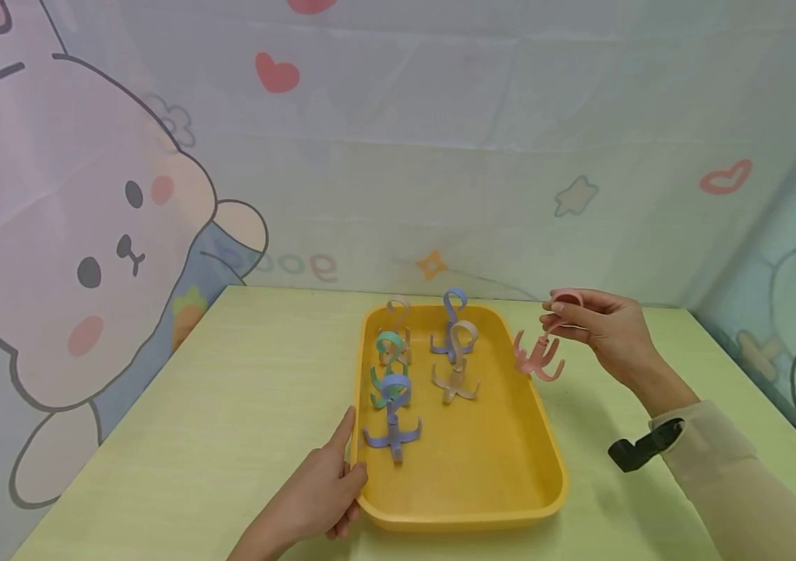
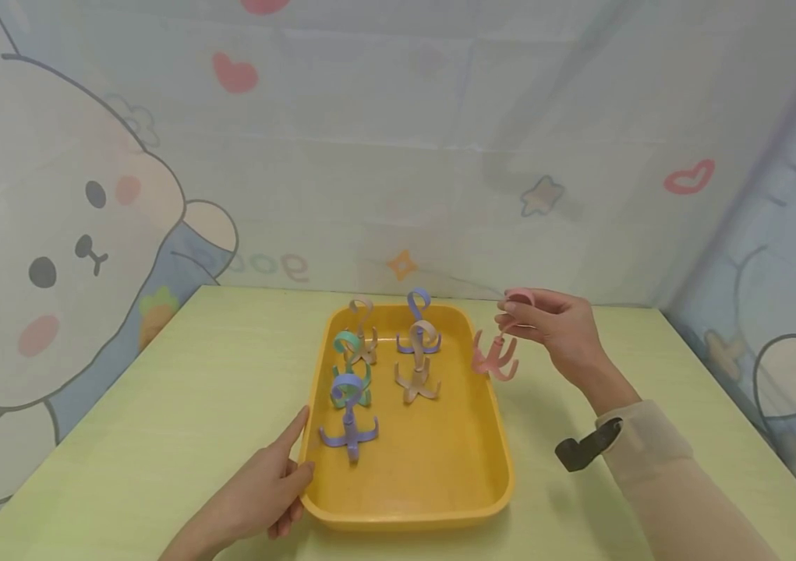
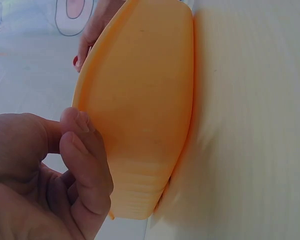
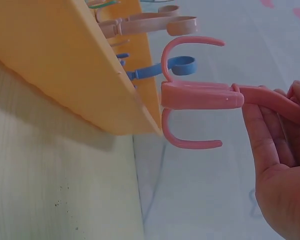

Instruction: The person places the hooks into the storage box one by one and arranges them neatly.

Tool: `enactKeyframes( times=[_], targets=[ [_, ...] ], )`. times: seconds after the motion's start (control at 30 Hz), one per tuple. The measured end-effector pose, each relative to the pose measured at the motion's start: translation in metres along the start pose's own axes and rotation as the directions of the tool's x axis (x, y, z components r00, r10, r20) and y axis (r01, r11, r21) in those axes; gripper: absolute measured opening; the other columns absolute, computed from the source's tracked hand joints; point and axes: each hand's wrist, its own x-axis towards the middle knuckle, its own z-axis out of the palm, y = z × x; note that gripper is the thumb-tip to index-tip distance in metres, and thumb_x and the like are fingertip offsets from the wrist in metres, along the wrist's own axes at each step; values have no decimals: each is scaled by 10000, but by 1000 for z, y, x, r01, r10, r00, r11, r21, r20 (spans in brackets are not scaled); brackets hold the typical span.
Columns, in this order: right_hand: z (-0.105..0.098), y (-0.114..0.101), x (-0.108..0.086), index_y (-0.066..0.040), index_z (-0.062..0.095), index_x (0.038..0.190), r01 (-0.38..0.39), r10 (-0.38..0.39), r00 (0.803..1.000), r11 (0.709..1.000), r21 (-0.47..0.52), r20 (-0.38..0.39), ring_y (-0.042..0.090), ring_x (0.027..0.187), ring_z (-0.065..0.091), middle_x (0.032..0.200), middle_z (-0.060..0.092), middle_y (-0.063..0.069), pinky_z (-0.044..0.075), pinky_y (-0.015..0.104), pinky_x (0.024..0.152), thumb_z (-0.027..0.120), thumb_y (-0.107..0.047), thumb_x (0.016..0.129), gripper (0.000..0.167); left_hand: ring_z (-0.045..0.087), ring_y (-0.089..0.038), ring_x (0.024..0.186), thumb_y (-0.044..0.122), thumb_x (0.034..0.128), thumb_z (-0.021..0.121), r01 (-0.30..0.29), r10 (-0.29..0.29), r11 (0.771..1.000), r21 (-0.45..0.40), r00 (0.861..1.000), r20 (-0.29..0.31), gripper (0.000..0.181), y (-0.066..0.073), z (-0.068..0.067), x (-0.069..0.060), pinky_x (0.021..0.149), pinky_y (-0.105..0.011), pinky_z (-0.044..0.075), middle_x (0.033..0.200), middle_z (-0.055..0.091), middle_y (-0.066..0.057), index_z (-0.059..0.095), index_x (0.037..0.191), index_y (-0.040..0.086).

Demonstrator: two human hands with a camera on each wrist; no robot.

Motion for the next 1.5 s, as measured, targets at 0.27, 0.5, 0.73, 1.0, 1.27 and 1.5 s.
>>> enactKeyframes(
  times=[0.27,0.5,0.73,1.0,1.27,1.5],
  targets=[
    [9,0,-2,-7,798,1089,7,-7,1000,1000,9,25,196,878,812,993,822,91,637,358,820,693,15,977,155,509,-126,396,119,1057,471,3,-3,1000,0,1000,-1,812,0,0,-1,405,-279,467,576,594,-27,-27,1687,5],
    [17,0,-3,6,796,1073,22,-22,999,1000,3,49,204,877,812,979,819,78,639,370,810,677,31,983,152,514,-119,395,118,1055,470,1,-1,1000,1,1000,1,813,1,0,-1,401,-278,468,578,603,-24,-30,1687,5],
    [25,-1,-4,-14,801,1073,2,-1,998,1000,-9,69,205,859,811,980,821,93,642,379,805,681,21,984,154,516,-117,393,124,1059,471,-2,2,1000,5,1000,2,814,0,0,0,402,-282,476,578,605,-23,-33,1690,16],
    [34,1,-8,-24,802,1050,-17,22,995,999,-50,96,198,826,805,952,814,84,644,378,807,695,12,978,134,518,-113,395,127,1061,468,-3,3,1000,8,1000,1,813,0,0,0,401,-281,476,579,606,-21,-33,1693,28],
    [44,15,-16,-13,792,1105,-46,69,987,987,-151,147,176,842,801,943,817,40,642,364,845,705,-2,977,156,519,-114,397,117,1059,470,-7,7,1000,-3,1000,7,813,1,-1,0,404,-280,473,581,602,-21,-36,1688,14],
    [53,27,-23,71,747,1145,-53,88,977,982,-180,193,167,852,793,956,815,34,645,367,860,716,-3,967,196,519,-116,399,117,1063,469,-10,10,1000,-4,1000,15,815,0,-1,0,405,-279,472,584,600,-20,-45,1687,17]
  ],
)
